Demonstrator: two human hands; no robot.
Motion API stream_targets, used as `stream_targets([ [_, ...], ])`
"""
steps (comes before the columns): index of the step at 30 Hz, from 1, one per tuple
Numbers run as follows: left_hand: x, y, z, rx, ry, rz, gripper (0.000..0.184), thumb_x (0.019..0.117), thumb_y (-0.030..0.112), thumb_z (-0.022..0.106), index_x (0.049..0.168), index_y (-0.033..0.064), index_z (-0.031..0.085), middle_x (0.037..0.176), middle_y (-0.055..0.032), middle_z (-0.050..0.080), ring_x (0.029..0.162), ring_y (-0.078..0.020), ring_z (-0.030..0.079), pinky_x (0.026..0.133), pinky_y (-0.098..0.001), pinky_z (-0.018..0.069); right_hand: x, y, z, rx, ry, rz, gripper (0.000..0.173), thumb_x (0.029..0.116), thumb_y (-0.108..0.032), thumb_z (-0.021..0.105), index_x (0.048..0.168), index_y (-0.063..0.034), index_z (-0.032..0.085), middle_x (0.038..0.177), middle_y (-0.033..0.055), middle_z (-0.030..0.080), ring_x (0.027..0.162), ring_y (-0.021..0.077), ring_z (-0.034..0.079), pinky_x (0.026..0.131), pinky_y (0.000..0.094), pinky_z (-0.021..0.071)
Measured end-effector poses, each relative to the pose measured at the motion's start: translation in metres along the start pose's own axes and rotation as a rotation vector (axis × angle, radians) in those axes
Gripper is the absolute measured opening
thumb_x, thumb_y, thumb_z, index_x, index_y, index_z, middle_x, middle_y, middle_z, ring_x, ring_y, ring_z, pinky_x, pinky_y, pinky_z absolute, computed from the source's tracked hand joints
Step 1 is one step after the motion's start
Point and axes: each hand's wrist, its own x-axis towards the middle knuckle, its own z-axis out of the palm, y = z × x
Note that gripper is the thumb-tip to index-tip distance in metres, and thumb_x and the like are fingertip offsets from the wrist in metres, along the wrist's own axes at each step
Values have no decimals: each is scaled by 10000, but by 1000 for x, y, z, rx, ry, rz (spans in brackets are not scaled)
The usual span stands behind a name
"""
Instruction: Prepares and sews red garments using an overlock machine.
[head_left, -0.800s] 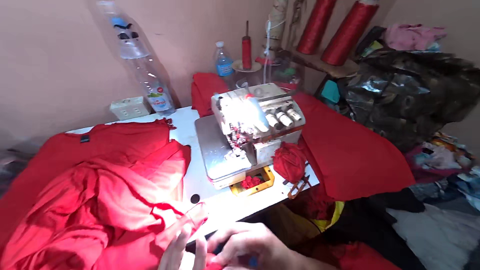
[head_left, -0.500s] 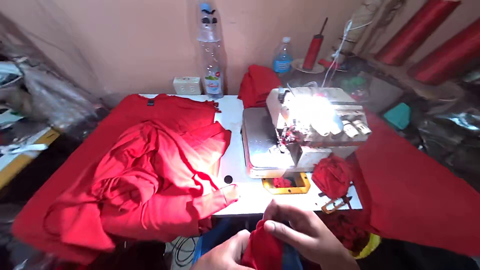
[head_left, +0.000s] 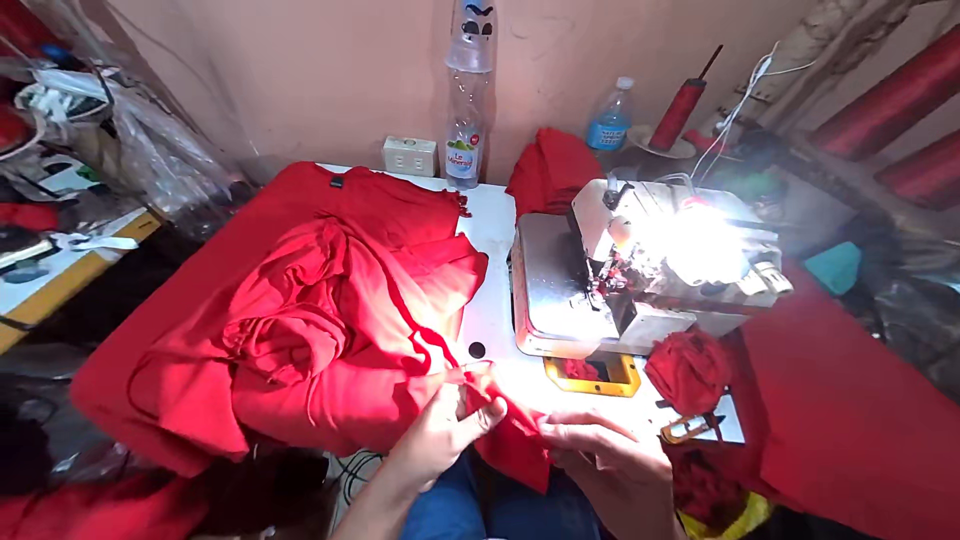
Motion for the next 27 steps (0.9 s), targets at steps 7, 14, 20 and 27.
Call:
stream_targets([
  [7,0,-1,2,339,214,342,110,883,18,693,968,45,757,994,68,758,925,25,699,846,-173,585,5,7,-10,26,-128,75,87,944,-223,704,948,-136,705,869,-44,682,927,0,611,898,158,459],
  [14,-13,14,8,396,-101,309,87,909,104,721,961,58,772,921,85,769,862,82,683,789,-118,564,16,14,-13,340,-238,250,113,893,-195,760,961,-115,719,1189,-5,694,1203,50,597,1019,237,508],
  [20,-12,26,5,556,-205,366,149,936,187,715,907,41,729,856,37,744,818,90,658,751,-87,537,25,12,-21,344,-534,240,212,986,-144,639,1059,55,645,984,68,666,1000,18,603,913,165,479],
  [27,1,27,-37,226,-669,304,385,996,471,603,1296,230,610,1220,145,666,1171,59,583,1009,-168,477,30,4,-28,846,-405,172,227,1061,-218,531,1069,-36,666,1083,9,670,1148,47,571,1016,243,438],
])
